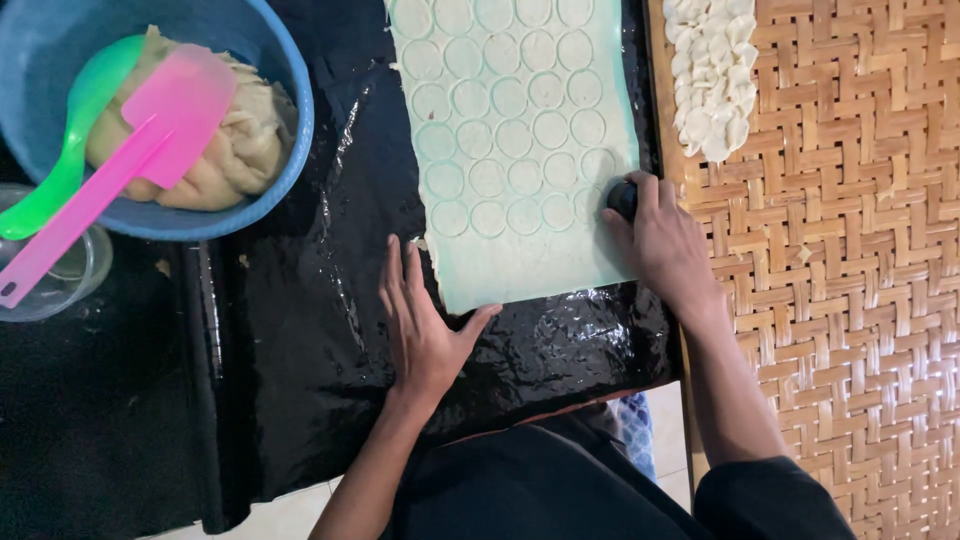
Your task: The person is using a circular cutter to stamp out round pieces of dough from a rolled-out sheet.
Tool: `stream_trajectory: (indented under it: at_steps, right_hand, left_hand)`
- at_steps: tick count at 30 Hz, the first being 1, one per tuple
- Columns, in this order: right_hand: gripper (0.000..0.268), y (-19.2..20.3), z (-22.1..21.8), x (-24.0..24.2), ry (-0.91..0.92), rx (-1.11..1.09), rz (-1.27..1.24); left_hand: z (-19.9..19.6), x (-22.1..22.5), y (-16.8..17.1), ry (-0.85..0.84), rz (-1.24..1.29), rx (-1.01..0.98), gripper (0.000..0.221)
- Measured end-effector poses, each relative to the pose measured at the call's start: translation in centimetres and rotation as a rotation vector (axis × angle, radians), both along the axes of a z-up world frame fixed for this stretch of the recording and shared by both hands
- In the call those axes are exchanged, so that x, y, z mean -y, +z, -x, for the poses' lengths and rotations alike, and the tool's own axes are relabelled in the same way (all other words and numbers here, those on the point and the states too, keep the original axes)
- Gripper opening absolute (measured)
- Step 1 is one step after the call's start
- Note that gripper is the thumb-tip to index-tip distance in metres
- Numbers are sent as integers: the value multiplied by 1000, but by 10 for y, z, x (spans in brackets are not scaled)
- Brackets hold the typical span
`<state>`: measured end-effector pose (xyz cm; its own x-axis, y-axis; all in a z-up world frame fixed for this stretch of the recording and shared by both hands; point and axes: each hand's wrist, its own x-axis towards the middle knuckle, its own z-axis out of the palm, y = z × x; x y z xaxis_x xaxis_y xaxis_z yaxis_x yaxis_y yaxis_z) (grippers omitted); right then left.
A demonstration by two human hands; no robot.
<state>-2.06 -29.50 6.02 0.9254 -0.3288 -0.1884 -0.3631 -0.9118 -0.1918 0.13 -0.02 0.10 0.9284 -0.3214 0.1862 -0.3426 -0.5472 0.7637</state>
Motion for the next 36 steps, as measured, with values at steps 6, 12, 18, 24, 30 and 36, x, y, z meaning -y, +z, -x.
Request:
stream_trajectory:
  at_steps: [6, 12, 18, 24, 30, 36]
  right_hand:
    - [54, -17, -6, 1, -24, -100, 160]
    - [49, -12, -2, 7, 174, -22, 204]
    - [49, -19, -3, 6, 105, -58, 195]
    - [50, -29, -3, 5, 39, -63, 195]
    - [38, 8, 3, 7, -210, 126, -114]
    - [33, 7, 22, -19, -175, 375, -308]
  left_hand:
    - [2, 0, -4, -7, -26, -44, 115]
    - [1, 1, -3, 1, -48, -26, 115]
    - [1, 2, 1, 17, -22, -14, 115]
    - [2, 2, -1, 22, -1, 13, 114]
    - [1, 2, 3, 32, 0, 8, 114]
    - [3, 4, 2, 22, -32, -1, 115]
